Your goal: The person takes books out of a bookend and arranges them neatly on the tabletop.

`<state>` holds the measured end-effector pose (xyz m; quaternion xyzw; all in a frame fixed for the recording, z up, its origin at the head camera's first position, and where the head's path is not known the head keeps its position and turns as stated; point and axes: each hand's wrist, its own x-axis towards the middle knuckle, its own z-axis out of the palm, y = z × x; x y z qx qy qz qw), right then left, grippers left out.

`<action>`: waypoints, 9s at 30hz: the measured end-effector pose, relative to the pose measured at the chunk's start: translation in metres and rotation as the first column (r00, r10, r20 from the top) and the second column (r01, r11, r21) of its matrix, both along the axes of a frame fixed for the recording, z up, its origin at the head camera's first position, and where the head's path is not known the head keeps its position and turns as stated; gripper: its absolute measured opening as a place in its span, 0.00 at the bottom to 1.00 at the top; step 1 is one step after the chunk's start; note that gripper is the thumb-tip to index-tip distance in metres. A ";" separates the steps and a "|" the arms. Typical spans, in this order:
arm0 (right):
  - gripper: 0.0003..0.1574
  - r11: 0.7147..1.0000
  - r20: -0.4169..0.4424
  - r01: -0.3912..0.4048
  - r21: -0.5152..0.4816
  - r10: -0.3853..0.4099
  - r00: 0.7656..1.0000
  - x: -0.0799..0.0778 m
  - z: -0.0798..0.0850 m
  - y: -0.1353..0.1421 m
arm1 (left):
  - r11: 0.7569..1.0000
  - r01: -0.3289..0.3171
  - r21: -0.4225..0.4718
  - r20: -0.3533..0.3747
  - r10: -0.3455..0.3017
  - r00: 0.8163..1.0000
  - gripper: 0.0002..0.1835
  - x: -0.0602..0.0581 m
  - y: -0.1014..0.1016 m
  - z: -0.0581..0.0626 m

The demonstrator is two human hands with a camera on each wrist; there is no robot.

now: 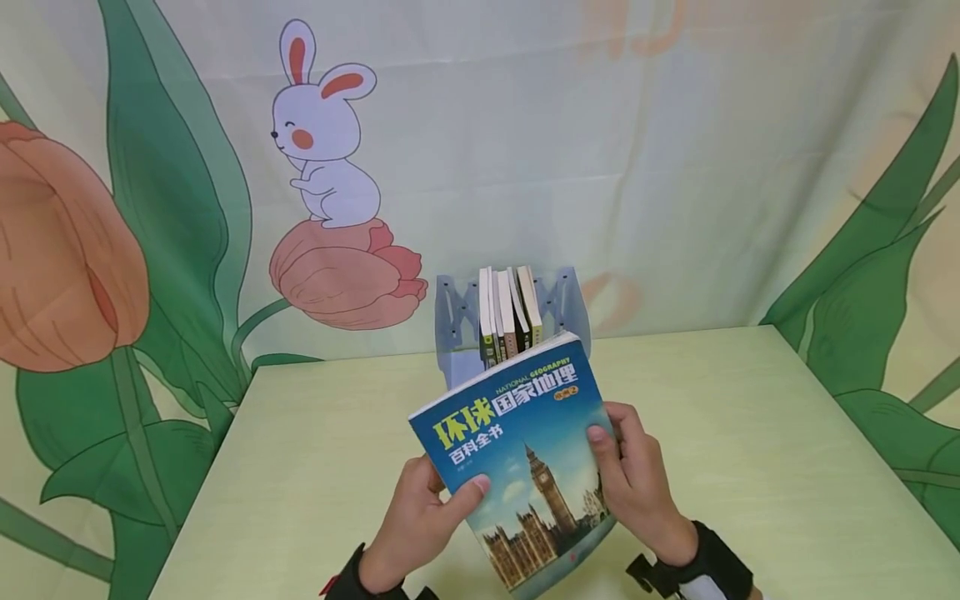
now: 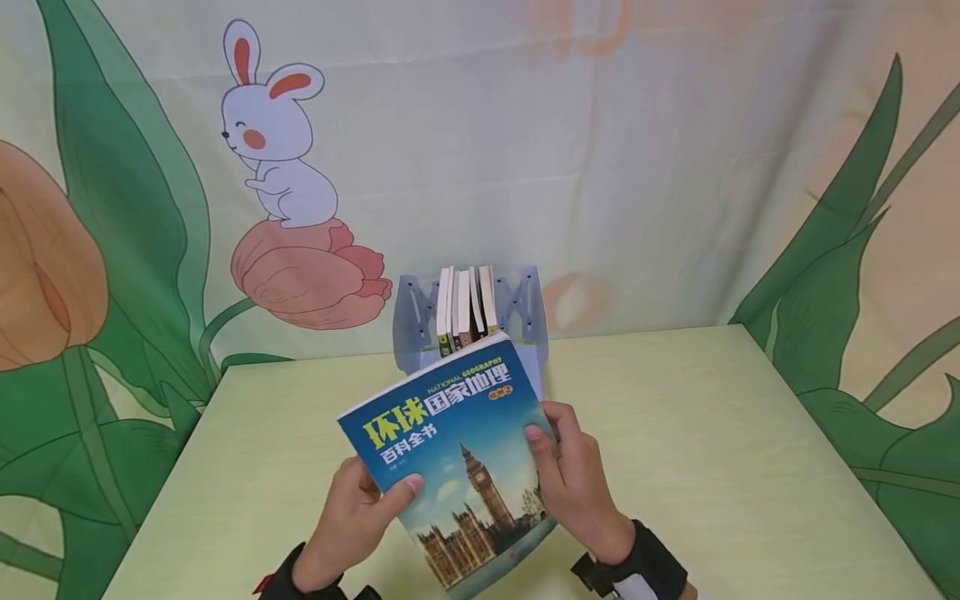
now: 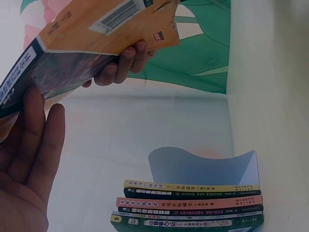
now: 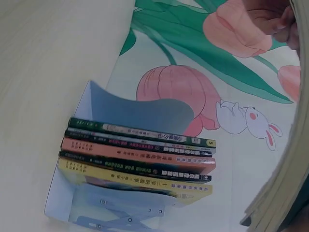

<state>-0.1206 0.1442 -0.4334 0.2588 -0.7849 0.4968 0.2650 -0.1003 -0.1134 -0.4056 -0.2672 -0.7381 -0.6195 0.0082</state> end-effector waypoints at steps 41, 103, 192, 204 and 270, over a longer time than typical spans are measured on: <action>0.20 0.998 0.479 0.055 0.019 -0.057 0.876 0.022 0.006 0.004 | 0.993 -0.061 -0.101 0.239 0.084 0.968 0.24 -0.010 0.002 -0.016; 0.40 0.974 0.861 -0.146 0.175 -0.080 0.503 0.006 -0.077 0.020 | 0.936 0.068 -0.345 0.540 0.139 0.830 0.33 -0.022 -0.004 -0.108; 0.49 0.870 0.100 0.096 0.484 -0.164 0.981 0.010 -0.029 0.016 | 0.762 -0.492 -0.421 -0.201 0.451 0.870 0.26 -0.137 0.040 -0.022; 0.47 0.862 0.103 0.100 0.497 -0.173 0.979 0.010 -0.031 0.015 | 0.622 -0.612 -0.489 -0.348 0.504 0.791 0.25 -0.148 0.046 -0.030; 0.50 0.856 0.153 0.107 0.505 -0.211 0.965 0.008 -0.024 0.016 | 0.754 -0.638 -0.159 -0.514 0.489 0.705 0.22 -0.049 0.008 0.008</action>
